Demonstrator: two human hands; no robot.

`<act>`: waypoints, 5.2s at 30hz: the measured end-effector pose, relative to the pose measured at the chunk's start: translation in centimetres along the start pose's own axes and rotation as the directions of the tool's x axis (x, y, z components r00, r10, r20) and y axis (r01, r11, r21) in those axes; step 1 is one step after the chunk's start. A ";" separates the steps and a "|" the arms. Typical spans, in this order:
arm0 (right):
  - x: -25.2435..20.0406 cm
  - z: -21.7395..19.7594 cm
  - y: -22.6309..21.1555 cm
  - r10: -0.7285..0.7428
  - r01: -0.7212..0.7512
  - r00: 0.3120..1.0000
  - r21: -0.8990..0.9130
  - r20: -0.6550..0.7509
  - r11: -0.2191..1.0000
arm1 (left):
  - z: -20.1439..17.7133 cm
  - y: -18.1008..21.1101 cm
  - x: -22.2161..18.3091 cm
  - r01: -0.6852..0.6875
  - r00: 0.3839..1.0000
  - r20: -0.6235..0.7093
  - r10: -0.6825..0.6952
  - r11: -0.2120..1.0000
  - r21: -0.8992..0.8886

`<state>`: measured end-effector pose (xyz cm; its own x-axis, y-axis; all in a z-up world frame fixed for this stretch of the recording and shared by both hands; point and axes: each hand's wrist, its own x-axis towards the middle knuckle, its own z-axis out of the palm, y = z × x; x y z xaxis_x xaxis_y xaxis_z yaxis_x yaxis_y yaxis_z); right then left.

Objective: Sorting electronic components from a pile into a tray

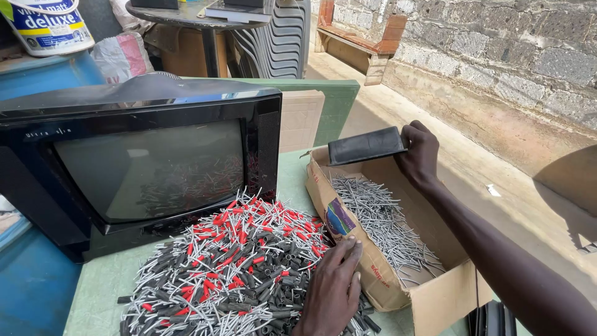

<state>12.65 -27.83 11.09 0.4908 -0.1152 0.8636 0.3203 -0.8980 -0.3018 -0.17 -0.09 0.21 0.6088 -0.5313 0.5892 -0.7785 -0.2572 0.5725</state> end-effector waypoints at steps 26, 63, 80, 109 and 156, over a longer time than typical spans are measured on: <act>-8.2 -3.6 -5.0 0.563 -0.547 0.815 0.505 0.139 0.668 | -11.3 9.9 -11.7 0.054 0.971 -0.238 -0.035 0.996 0.074; -20.6 -14.3 -9.9 0.567 -0.620 0.761 0.612 0.315 0.492 | -15.9 -13.7 -11.7 0.739 0.567 -0.536 -0.625 0.673 -0.003; -15.9 -9.9 -25.2 0.549 -0.815 0.578 0.462 0.604 0.350 | -14.2 -14.1 -9.9 0.720 0.611 -0.383 -0.693 0.688 -0.094; -16.9 26.2 -37.4 0.060 -0.141 0.501 0.012 0.864 0.990 | -26.2 -10.2 -23.8 0.332 0.287 -0.705 -0.648 0.758 -0.561; -17.2 -3.6 -27.2 -0.161 -0.138 0.892 0.593 0.423 0.793 | -24.9 -8.5 -24.5 0.724 0.433 -0.725 -0.536 0.685 -0.074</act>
<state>-7.38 -2.95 5.89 0.7288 0.2220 0.6477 0.6669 -0.4446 -0.5980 -4.72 35.19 -4.92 0.7914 0.4927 0.3619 -0.0815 -0.5017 0.8612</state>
